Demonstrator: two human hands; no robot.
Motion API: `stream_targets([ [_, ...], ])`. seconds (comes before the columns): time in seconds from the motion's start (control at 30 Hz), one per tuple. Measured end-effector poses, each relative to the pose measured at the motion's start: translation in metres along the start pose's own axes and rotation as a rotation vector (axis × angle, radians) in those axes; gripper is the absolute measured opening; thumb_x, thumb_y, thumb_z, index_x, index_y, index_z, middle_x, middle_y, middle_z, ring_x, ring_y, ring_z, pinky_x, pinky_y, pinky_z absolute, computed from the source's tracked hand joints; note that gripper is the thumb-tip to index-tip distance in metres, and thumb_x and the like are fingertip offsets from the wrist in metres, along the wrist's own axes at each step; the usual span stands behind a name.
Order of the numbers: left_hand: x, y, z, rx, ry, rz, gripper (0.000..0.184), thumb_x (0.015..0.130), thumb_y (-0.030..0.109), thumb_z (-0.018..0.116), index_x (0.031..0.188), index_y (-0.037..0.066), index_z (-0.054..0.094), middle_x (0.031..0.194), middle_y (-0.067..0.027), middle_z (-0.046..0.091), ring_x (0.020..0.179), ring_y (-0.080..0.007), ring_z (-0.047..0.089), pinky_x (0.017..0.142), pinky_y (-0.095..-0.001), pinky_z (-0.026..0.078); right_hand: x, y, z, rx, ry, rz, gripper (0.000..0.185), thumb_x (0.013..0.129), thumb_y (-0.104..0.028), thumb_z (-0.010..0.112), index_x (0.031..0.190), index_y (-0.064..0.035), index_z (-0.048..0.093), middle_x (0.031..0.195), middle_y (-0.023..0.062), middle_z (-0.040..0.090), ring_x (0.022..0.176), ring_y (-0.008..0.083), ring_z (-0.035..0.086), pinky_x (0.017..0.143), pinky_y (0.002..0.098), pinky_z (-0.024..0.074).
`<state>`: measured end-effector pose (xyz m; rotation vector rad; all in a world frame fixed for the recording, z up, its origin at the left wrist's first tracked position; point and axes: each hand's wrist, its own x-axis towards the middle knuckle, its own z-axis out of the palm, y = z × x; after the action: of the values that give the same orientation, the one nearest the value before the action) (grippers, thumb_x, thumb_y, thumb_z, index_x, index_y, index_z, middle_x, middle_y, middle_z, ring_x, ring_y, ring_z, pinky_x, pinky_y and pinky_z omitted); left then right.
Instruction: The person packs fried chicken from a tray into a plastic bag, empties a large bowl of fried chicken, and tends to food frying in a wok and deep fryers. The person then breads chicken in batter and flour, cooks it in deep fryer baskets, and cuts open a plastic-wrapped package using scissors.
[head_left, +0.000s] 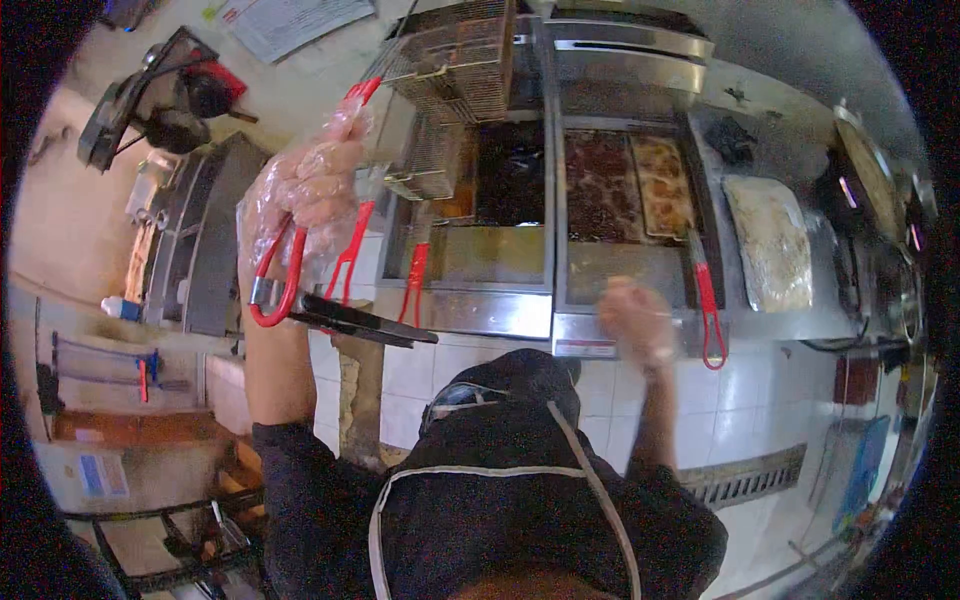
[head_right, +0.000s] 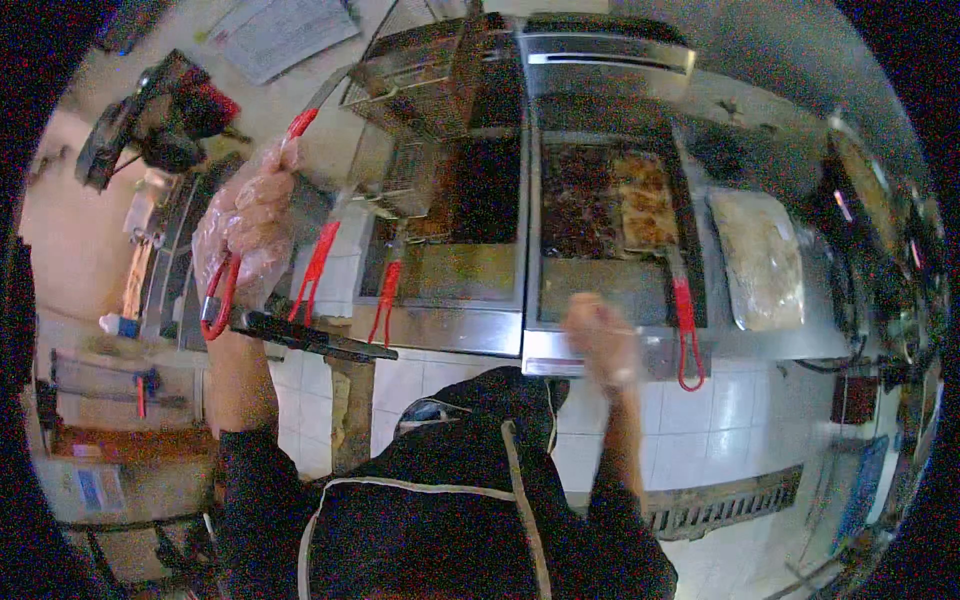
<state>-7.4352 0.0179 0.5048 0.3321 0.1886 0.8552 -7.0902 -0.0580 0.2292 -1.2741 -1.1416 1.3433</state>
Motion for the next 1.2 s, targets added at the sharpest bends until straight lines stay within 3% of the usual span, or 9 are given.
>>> stream_targets([
  [0.07,-0.001,0.006,0.0,0.014,0.038,-0.006,0.019,0.093,0.007,0.034,0.11,-0.001,0.035,0.062,0.0002,0.036,0.044,-0.0084,0.036,0.041,-0.0241,0.032,-0.024,-0.023,-0.062,-0.463,0.413,-0.134,0.035,0.083,-0.028,0.059,0.103,0.0001,0.058,0.084,0.0107,0.063,0.075,0.0177,0.06,0.067,0.0299,0.0473],
  [0.13,0.001,0.011,-0.007,-0.018,0.033,-0.031,0.018,0.093,0.008,0.033,0.108,-0.001,0.036,0.062,0.0001,0.036,0.044,-0.0082,0.036,0.04,-0.0238,0.032,-0.03,-0.024,-0.103,-0.41,0.603,-0.073,0.035,0.083,-0.028,0.059,0.102,0.0014,0.057,0.085,0.0114,0.064,0.076,0.0186,0.061,0.068,0.0301,0.0475],
  [0.23,0.007,-0.003,-0.007,0.013,0.1,0.026,0.014,0.095,0.011,0.032,0.102,0.001,0.038,0.06,0.001,0.037,0.044,-0.0072,0.036,0.039,-0.0233,0.032,-0.027,-0.001,-0.126,-0.996,0.404,0.186,0.028,0.082,-0.025,0.061,0.098,-0.0018,0.059,0.079,0.0088,0.062,0.066,0.0202,0.059,0.061,0.0303,0.0476],
  [0.3,0.025,-0.037,-0.007,0.023,0.051,-0.052,0.015,0.096,0.015,0.032,0.102,0.002,0.038,0.057,0.0028,0.035,0.042,-0.0063,0.035,0.039,-0.0229,0.032,-0.021,-0.002,-0.124,0.011,0.078,0.579,0.025,0.079,-0.021,0.063,0.098,-0.0055,0.057,0.062,-0.0016,0.049,0.054,0.0093,0.049,0.049,0.0233,0.0391],
  [0.4,0.032,-0.056,-0.017,0.121,0.091,0.023,0.016,0.096,0.017,0.033,0.098,0.003,0.04,0.054,0.0044,0.035,0.039,-0.004,0.034,0.037,-0.0207,0.03,-0.008,0.007,-0.118,0.327,-0.014,0.412,0.027,0.08,-0.025,0.062,0.101,-0.0083,0.057,0.06,-0.0016,0.048,0.049,0.0083,0.047,0.044,0.0234,0.0372],
  [0.73,0.032,-0.103,-0.02,0.461,0.297,0.174,0.016,0.09,0.02,0.05,0.098,0.007,0.045,0.053,0.0061,0.036,0.035,-0.0026,0.03,0.03,-0.0187,0.025,0.037,0.023,-0.114,0.558,-0.065,0.352,0.024,0.085,-0.025,0.057,0.103,-0.0085,0.058,0.054,-0.0059,0.043,0.039,0.0051,0.039,0.034,0.02,0.0298],
  [0.87,0.026,-0.108,-0.051,0.144,0.074,-0.001,0.024,0.087,0.031,0.054,0.088,0.011,0.04,0.052,0.0048,0.037,0.035,-0.0043,0.03,0.029,-0.0207,0.025,0.011,0.001,-0.104,0.58,-0.017,0.318,0.023,0.087,-0.026,0.055,0.101,-0.0078,0.057,0.051,-0.005,0.042,0.038,0.0063,0.04,0.032,0.0203,0.031],
  [1.07,0.008,-0.135,-0.065,0.546,0.368,0.066,0.017,0.087,0.023,0.055,0.093,0.008,0.049,0.052,0.0075,0.036,0.038,-0.0036,0.033,0.034,-0.0202,0.028,-0.032,-0.054,-0.077,0.822,-0.174,0.204,0.026,0.088,-0.02,0.051,0.109,-0.0054,0.05,0.055,-0.0032,0.04,0.04,0.0069,0.039,0.032,0.0204,0.0322],
  [1.2,0.012,-0.16,-0.077,0.523,0.301,0.075,0.015,0.09,0.023,0.051,0.097,0.009,0.051,0.052,0.0076,0.037,0.036,-0.0034,0.033,0.031,-0.0197,0.026,-0.054,-0.069,-0.086,0.979,-0.203,0.198,0.03,0.089,-0.02,0.048,0.114,-0.0046,0.045,0.057,-0.0018,0.041,0.038,0.0064,0.036,0.032,0.0207,0.0317],
])
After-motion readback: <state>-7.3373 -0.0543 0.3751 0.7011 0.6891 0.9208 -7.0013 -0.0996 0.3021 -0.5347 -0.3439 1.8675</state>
